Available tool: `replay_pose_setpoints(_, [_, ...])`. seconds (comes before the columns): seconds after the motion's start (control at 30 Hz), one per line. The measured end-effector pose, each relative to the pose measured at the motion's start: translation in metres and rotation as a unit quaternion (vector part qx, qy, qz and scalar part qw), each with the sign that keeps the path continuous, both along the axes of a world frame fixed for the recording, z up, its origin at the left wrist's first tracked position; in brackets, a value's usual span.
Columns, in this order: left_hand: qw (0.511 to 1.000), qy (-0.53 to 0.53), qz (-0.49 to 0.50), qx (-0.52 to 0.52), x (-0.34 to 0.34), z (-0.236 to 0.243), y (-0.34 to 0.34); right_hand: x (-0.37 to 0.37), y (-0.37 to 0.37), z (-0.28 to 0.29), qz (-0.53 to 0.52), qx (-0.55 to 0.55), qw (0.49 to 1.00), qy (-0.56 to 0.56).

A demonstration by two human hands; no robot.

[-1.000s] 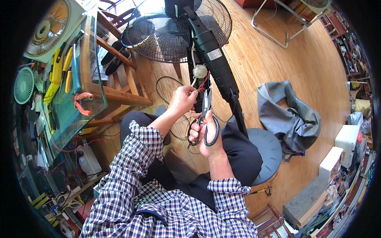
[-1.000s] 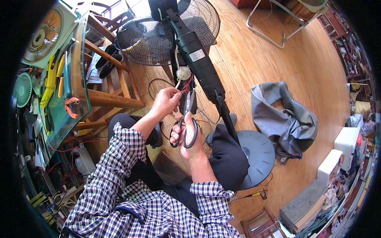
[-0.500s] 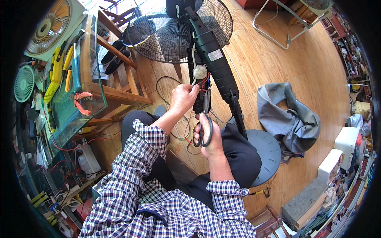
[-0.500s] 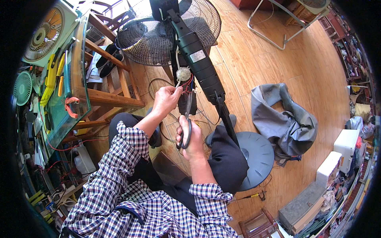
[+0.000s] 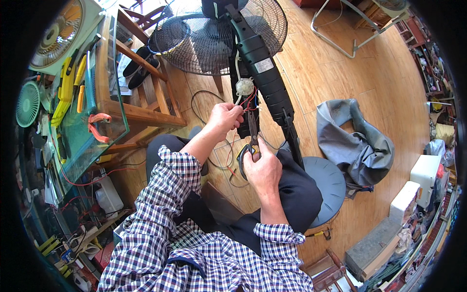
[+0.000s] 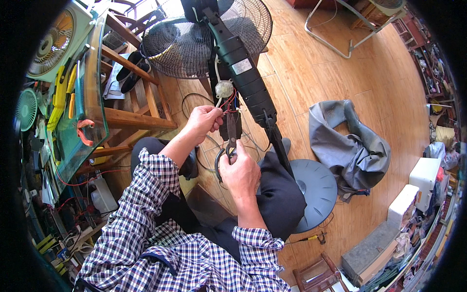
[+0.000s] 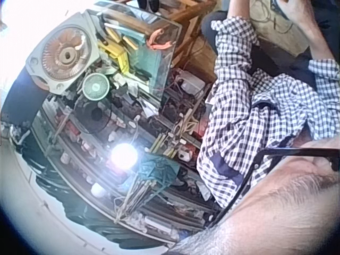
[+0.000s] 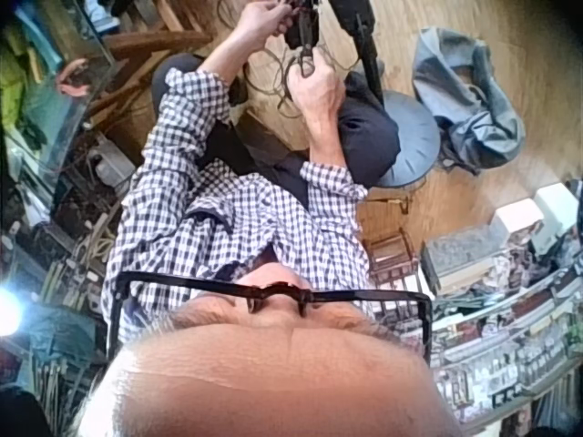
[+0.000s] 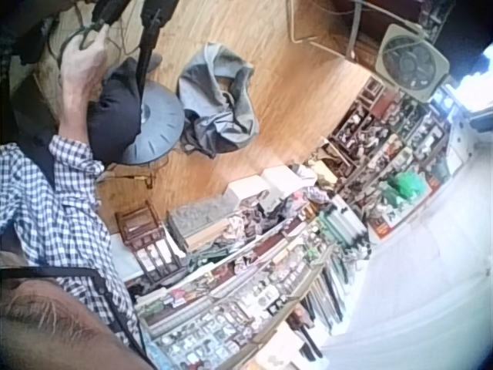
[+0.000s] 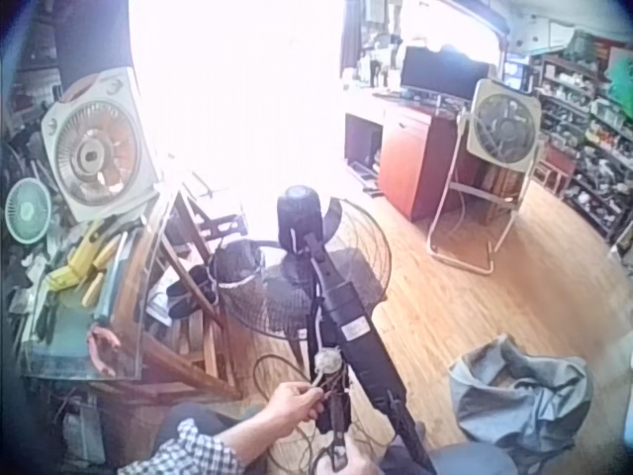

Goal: The person repairs a standing fan by stripping and connecting wires, using a multimeter to test continuity, and then testing the fan operation.

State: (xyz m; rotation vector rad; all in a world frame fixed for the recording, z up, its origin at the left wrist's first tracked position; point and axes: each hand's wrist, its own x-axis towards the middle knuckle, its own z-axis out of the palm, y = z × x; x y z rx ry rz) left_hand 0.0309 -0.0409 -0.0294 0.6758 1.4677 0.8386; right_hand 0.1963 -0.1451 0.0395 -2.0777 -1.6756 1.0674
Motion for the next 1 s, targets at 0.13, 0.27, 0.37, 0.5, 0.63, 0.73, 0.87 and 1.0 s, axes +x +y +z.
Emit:
replay_pose_setpoints(0.13, [0.999,-0.041,-0.004,0.010,-0.004,-0.005,-0.002,0.000,0.000,0.010,0.029,-0.002,0.999,-0.026])
replay_pose_setpoints(0.27, [0.998,-0.049,-0.007,0.033,-0.001,-0.005,-0.006,-0.002,-0.001,0.007,0.045,0.008,0.998,-0.051])
replay_pose_setpoints(0.37, [0.998,-0.034,-0.007,0.047,0.001,-0.004,-0.007,0.000,-0.001,0.005,0.058,0.014,0.995,-0.076])
replay_pose_setpoints(0.5, [0.998,0.013,-0.023,0.056,0.000,-0.005,-0.006,0.003,-0.001,0.001,0.078,0.028,0.992,-0.100])
replay_pose_setpoints(0.63, [0.996,0.040,-0.034,0.067,-0.003,-0.006,-0.007,0.005,0.002,0.007,0.080,0.030,0.992,-0.088])
replay_pose_setpoints(0.73, [0.994,0.056,-0.044,0.080,-0.002,-0.003,-0.006,0.007,0.002,0.001,0.075,0.068,0.991,-0.090])
replay_pose_setpoints(0.87, [0.991,0.076,-0.053,0.093,-0.005,-0.004,-0.007,0.009,0.003,-0.001,0.087,0.078,0.990,-0.079])
replay_pose_setpoints(1.0, [0.987,0.092,-0.071,0.112,-0.008,-0.004,-0.007,0.011,0.007,0.003,0.102,0.055,0.990,-0.075])
